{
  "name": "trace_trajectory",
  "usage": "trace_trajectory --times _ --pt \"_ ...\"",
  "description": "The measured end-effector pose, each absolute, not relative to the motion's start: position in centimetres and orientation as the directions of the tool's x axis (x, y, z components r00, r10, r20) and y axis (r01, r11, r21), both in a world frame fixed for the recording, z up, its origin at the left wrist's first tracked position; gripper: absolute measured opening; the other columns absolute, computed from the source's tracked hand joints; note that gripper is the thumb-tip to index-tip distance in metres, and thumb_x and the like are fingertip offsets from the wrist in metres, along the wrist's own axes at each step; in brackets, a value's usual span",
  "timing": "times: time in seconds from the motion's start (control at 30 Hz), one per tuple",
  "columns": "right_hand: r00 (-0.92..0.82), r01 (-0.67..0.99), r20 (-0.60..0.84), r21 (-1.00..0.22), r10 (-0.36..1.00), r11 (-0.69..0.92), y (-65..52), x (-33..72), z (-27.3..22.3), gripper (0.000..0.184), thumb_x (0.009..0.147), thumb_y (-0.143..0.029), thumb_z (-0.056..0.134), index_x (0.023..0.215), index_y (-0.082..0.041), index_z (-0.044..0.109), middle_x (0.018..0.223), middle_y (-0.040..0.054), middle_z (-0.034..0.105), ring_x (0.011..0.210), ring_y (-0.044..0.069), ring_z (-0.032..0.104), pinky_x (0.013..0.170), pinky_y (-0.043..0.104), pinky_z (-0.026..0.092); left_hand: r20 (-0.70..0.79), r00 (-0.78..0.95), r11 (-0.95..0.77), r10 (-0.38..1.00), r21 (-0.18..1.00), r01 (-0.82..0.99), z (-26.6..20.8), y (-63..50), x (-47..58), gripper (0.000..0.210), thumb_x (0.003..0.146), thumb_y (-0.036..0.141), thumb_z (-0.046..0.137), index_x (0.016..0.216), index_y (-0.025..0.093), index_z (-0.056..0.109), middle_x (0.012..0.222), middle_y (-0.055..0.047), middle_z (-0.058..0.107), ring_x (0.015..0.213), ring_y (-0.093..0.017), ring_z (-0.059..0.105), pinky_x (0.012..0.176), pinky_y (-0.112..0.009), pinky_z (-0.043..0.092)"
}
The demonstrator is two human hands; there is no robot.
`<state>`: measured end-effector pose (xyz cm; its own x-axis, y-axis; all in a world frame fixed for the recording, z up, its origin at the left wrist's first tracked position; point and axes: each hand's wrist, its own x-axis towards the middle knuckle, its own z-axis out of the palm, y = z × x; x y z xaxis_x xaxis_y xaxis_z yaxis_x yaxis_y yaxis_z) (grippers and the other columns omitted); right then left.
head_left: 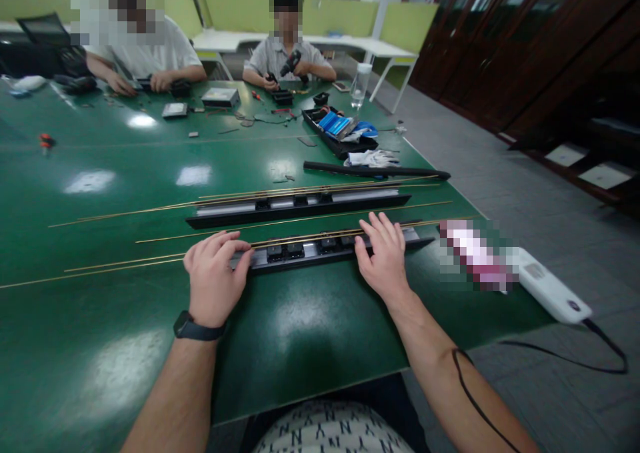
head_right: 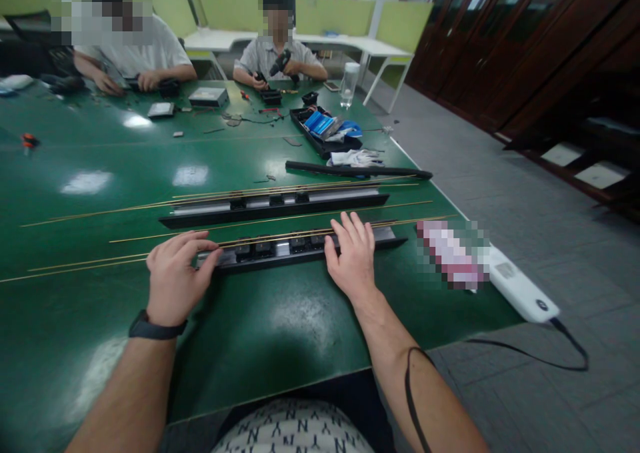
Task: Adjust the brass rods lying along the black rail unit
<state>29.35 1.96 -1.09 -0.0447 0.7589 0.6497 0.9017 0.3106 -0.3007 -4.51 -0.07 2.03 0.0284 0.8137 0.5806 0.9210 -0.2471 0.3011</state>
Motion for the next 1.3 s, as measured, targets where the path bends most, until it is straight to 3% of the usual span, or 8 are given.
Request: trace_trajectory --times 0.27,1.3 --pt "-0.047 0.903 0.652 -0.295 0.757 0.311 1.93 29.34 -1.04 0.037 0.103 -0.032 0.053 0.136 -0.02 0.067 0.151 0.0141 0.061 0.148 0.031 0.046 0.124 0.059 0.026 0.577 -0.031 -0.184 0.816 0.31 0.933 2.25 -0.21 -4.47 0.006 0.091 0.031 0.067 0.09 0.025 0.067 0.118 -0.007 0.075 0.118 -0.03 0.065 0.106 -0.049 0.036" --pt "-0.04 0.897 0.652 -0.31 0.757 0.314 2.02 29.3 -1.34 0.045 0.097 -0.015 0.049 0.139 -0.02 0.065 0.151 0.0135 0.061 0.149 0.029 0.045 0.124 0.061 0.026 0.619 0.048 -0.298 0.784 0.308 0.903 1.53 0.33 -4.47 0.007 0.094 0.032 0.067 0.092 0.027 0.073 0.114 -0.004 0.078 0.118 -0.026 0.068 0.107 -0.045 0.038"
